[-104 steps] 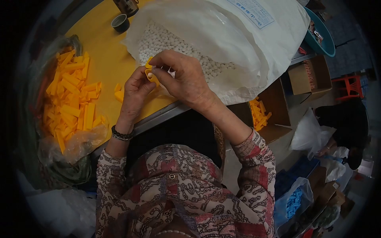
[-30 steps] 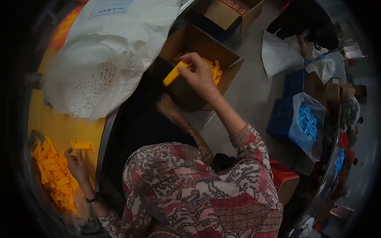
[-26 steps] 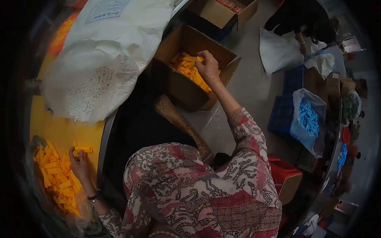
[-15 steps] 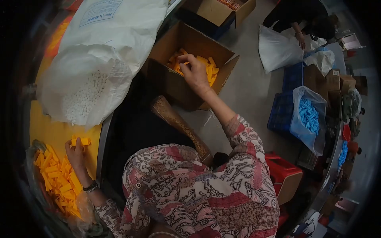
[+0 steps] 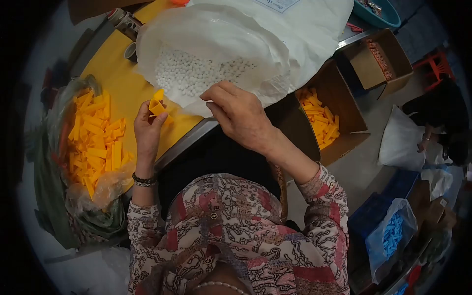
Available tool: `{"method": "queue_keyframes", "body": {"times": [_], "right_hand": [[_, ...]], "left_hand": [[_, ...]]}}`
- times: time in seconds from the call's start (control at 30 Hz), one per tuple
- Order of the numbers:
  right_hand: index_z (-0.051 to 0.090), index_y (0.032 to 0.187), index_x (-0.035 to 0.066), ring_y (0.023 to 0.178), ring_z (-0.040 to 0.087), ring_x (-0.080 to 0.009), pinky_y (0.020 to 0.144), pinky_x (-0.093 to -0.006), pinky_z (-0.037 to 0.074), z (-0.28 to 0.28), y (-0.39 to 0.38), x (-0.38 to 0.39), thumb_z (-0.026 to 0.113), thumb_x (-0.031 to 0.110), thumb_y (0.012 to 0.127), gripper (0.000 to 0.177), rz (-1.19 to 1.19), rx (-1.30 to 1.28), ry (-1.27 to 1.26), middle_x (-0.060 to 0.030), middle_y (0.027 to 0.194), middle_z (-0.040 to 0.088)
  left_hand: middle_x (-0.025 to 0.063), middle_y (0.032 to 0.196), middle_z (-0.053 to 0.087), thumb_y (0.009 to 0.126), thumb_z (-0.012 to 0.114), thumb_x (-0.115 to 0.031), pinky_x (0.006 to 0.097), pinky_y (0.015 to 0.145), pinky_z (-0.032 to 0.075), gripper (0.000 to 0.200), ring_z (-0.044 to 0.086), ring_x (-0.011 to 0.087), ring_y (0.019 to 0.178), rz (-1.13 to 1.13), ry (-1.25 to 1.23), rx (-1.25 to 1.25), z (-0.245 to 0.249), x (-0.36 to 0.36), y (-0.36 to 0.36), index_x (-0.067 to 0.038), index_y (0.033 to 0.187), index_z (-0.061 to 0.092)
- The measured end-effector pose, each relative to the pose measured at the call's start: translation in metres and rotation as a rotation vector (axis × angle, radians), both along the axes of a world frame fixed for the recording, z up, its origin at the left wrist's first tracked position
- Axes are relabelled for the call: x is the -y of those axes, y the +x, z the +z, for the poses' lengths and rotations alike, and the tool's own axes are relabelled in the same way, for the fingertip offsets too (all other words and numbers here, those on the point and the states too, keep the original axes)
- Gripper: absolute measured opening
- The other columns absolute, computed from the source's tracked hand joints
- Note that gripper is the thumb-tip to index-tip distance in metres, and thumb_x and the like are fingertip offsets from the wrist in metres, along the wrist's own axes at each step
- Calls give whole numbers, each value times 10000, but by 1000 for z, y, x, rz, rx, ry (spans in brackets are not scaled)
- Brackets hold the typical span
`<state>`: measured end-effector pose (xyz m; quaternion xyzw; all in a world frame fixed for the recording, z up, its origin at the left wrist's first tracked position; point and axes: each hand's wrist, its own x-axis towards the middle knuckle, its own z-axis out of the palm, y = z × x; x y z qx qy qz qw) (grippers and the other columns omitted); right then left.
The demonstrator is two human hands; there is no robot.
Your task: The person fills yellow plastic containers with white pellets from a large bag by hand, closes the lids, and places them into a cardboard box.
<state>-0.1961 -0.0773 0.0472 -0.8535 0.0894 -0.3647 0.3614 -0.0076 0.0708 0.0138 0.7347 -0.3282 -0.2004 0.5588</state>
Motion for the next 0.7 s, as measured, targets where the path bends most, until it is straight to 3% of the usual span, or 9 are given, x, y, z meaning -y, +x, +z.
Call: {"method": "queue_keyframes", "body": {"times": [0.13,0.2,0.23,0.3,0.33,0.4,0.57,0.63,0.7], "right_hand": [[567,929,31,801,600,-289,654,-346,489,-3,24,16,575,0,781,151,-15,-112,-75,-128,903,587],[560,935,31,815,600,-299,659,-369,489,-1,33,26,577,33,782,154,-65,-217,-167,-142,915,587],[552,941,30,828,599,-309,665,-391,489,0,38,29,580,67,783,165,-112,-317,-252,-156,928,587],[541,962,33,838,599,-314,680,-397,488,-5,50,38,592,105,775,207,-165,-506,-278,-163,924,590],[530,984,35,848,598,-320,696,-402,488,-6,55,41,603,142,767,253,-220,-691,-297,-170,920,592],[520,999,33,867,593,-323,727,-401,482,-6,62,43,616,148,746,294,-260,-706,-320,-181,913,595],[505,1017,34,940,572,-337,816,-414,450,-39,78,57,603,138,714,335,-379,-607,-515,-203,937,595],[501,1037,45,983,554,-348,839,-419,435,-26,82,56,560,124,714,338,-225,-671,-252,-208,998,582],[500,1041,51,991,551,-351,839,-413,433,-17,86,57,549,126,722,331,-183,-706,-196,-205,1016,578]], "left_hand": [[17,917,573,740,665,-26,257,724,453,326,541,136,837,-53,72,105,12,7,-2,-37,1045,551],[52,902,577,699,702,-80,322,723,462,357,546,219,844,23,137,649,11,12,4,-55,1025,560],[52,902,577,699,702,-80,322,723,462,357,546,219,844,24,134,645,10,18,8,-55,1025,560],[82,879,562,667,718,-138,383,726,455,390,529,287,847,34,107,1098,7,34,17,-70,1020,566],[82,879,562,667,718,-138,383,726,455,390,529,287,847,36,102,1097,2,39,20,-70,1020,566],[77,861,554,686,700,-162,385,731,452,388,529,291,866,-82,345,1134,-4,49,22,-80,1041,566],[93,875,565,727,639,-127,398,717,465,311,550,313,863,-225,524,995,4,56,16,-100,1032,587],[98,882,579,736,615,-115,406,714,469,285,563,315,862,-266,564,961,6,63,21,-103,1021,597],[109,877,607,727,584,-107,421,714,476,277,589,313,848,-327,540,942,2,73,28,-103,1003,613]]}}
